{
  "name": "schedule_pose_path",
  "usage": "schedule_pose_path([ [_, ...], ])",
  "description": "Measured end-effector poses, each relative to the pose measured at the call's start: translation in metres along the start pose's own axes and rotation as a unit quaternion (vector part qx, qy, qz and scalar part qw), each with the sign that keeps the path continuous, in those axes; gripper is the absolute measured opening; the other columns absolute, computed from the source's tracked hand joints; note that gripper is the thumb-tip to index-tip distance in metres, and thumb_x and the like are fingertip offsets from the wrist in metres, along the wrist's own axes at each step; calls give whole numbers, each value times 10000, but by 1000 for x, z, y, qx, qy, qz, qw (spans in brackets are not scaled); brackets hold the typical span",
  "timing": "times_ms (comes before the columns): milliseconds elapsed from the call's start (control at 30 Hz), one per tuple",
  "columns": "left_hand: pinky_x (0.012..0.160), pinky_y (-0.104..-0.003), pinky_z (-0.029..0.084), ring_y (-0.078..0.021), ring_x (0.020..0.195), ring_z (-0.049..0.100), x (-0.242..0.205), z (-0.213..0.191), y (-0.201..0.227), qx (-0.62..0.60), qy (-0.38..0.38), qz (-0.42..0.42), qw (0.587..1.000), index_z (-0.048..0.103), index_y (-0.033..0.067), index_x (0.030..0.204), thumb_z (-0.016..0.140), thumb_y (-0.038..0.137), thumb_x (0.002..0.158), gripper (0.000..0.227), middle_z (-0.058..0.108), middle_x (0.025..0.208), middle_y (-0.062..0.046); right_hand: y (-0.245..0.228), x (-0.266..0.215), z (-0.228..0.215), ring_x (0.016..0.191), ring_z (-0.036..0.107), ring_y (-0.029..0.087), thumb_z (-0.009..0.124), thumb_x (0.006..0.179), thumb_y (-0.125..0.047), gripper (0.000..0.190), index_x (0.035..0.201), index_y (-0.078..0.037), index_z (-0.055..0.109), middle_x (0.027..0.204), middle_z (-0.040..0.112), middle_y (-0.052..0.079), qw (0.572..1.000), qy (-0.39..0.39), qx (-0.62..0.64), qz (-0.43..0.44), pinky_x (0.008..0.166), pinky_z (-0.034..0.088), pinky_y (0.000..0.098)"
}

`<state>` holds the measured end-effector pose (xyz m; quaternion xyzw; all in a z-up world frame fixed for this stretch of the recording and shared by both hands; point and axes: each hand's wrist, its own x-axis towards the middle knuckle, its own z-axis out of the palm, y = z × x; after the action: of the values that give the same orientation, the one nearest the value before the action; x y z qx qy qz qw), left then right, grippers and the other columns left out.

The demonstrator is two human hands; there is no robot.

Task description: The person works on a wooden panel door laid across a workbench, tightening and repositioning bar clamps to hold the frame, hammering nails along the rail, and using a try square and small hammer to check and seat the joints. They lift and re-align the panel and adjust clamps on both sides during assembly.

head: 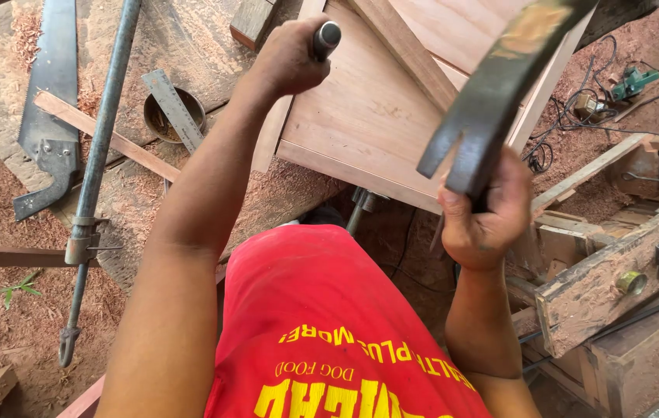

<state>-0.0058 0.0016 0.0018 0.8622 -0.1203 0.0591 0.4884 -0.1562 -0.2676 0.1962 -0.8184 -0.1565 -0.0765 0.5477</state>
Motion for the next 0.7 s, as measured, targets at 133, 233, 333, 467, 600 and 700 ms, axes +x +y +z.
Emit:
schedule_pose_path([
  [133, 713, -494, 554, -395, 857, 700, -12, -1, 2, 5, 15, -2, 1000, 645, 90, 1025, 717, 50, 820, 221, 715, 873, -176, -7, 12, 6, 763, 578, 111, 626, 1055, -134, 362, 1345, -36, 433, 1006, 598, 37, 994, 52, 49, -80, 642, 514, 229],
  [233, 719, -486, 560, -392, 865, 704, -15, 2, -1, 4, 25, 1, 1000, 649, 98, 1030, 722, 67, 842, 204, 717, 879, -174, 55, -2, 19, 837, 616, 234, 591, 1090, -159, 314, 1351, -91, 429, 1114, 613, 141, 987, 81, -27, -133, 680, 537, 315],
  [333, 729, -476, 562, -381, 863, 711, -12, -6, 3, 1, 24, 6, 1000, 654, 105, 1029, 733, 89, 857, 190, 723, 883, -165, 77, 17, 59, 871, 684, 355, 648, 1052, -202, 524, 1509, -121, 405, 1075, 676, 226, 964, -63, -251, -57, 770, 548, 427],
  [467, 746, -448, 571, -363, 860, 721, -20, -1, 7, -25, 23, 47, 998, 671, 108, 1035, 773, 115, 884, 182, 730, 898, -152, 62, 17, 66, 945, 758, 397, 708, 991, -181, 608, 1538, -39, 482, 1158, 721, 299, 960, -171, -221, 29, 805, 579, 393],
  [600, 729, -411, 582, -318, 854, 735, -36, 4, -14, -35, 28, 32, 998, 675, 106, 1020, 755, 93, 893, 150, 730, 888, -130, 76, -6, 56, 1057, 762, 345, 711, 1024, -161, 597, 1549, -21, 465, 1203, 713, 277, 975, -125, -181, 3, 868, 586, 364],
  [700, 707, -389, 584, -282, 826, 743, -30, 6, -13, -29, 37, 18, 999, 661, 93, 999, 747, 76, 874, 152, 723, 860, -119, 74, -20, 42, 979, 762, 241, 696, 1013, -143, 598, 1549, -14, 464, 1239, 732, 244, 978, -114, -158, 77, 844, 585, 328],
])
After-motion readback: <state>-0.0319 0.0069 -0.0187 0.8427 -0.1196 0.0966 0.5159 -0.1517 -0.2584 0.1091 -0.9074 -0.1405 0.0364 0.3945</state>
